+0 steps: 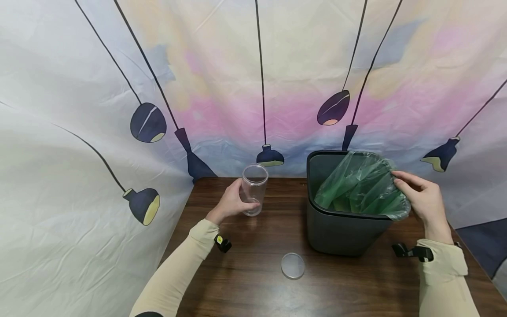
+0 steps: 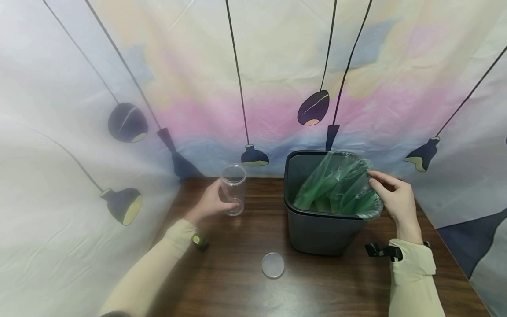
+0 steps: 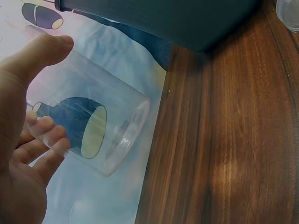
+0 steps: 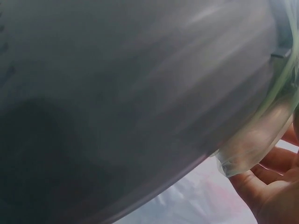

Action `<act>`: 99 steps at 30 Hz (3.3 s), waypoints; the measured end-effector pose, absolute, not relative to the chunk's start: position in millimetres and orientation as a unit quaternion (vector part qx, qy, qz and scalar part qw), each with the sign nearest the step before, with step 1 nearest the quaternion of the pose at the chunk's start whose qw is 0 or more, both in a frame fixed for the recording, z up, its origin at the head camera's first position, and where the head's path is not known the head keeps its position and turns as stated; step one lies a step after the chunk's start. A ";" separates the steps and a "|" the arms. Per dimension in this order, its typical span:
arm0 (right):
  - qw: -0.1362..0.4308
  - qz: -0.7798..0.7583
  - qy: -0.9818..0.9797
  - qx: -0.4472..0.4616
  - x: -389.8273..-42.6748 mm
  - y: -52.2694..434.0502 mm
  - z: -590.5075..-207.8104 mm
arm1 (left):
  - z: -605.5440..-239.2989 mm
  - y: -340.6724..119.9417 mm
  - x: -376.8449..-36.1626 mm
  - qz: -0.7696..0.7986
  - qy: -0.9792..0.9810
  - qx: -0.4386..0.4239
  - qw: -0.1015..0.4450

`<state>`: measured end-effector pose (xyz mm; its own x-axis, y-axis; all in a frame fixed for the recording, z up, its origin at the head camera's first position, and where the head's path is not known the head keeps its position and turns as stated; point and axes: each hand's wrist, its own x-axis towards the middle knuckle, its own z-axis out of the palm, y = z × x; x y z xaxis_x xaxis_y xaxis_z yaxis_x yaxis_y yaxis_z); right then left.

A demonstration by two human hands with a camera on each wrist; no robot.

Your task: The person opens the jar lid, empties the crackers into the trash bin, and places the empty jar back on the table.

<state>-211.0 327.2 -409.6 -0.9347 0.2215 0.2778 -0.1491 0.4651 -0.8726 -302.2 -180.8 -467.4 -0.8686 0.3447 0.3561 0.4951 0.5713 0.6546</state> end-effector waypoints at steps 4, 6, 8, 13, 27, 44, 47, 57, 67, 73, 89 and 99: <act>0.180 0.517 -0.836 -0.022 -211.9 327.2 -409.6 | -468.3 -181.1 -300.7 -0.395 -0.883 -0.237 0.087; 0.182 0.518 -0.836 -0.020 -212.7 327.5 -409.6 | -468.6 -181.2 -300.1 -0.396 -0.883 -0.237 0.085; 0.187 0.518 -0.835 -0.014 -213.3 328.2 -410.1 | -469.1 -181.2 -300.0 -0.397 -0.883 -0.236 0.084; 0.190 0.526 -0.829 -0.008 -213.8 329.5 -411.2 | -470.7 -181.7 -300.3 -0.400 -0.881 -0.236 0.088; 0.190 0.522 -0.832 -0.011 -214.0 328.4 -412.4 | -479.6 -186.6 -301.0 -0.393 -0.881 -0.242 0.102; 0.194 0.520 -0.832 -0.010 -214.6 328.0 -413.2 | -482.7 -188.0 -296.8 -0.390 -0.888 -0.221 0.101; 0.195 0.522 -0.830 -0.009 -215.0 327.8 -412.8 | -484.3 -188.1 -297.1 -0.389 -0.889 -0.218 0.103; 0.187 0.525 -0.830 -0.011 -213.3 328.6 -411.6 | -488.6 -187.1 -295.4 -0.408 -0.882 -0.219 0.090; 0.192 0.523 -0.831 -0.010 -214.7 328.9 -412.5 | -492.0 -188.2 -299.2 -0.410 -0.882 -0.218 0.088; 0.187 0.532 -0.826 -0.006 -214.1 329.5 -412.0 | -492.9 -188.4 -298.7 -0.405 -0.884 -0.217 0.088; 0.183 0.551 -0.814 0.001 -214.1 327.2 -412.4 | -499.5 -188.8 -296.7 -0.410 -0.887 -0.205 0.053; 0.187 0.543 -0.819 -0.002 -213.8 328.4 -411.4 | -502.2 -189.4 -295.0 -0.407 -0.891 -0.194 0.054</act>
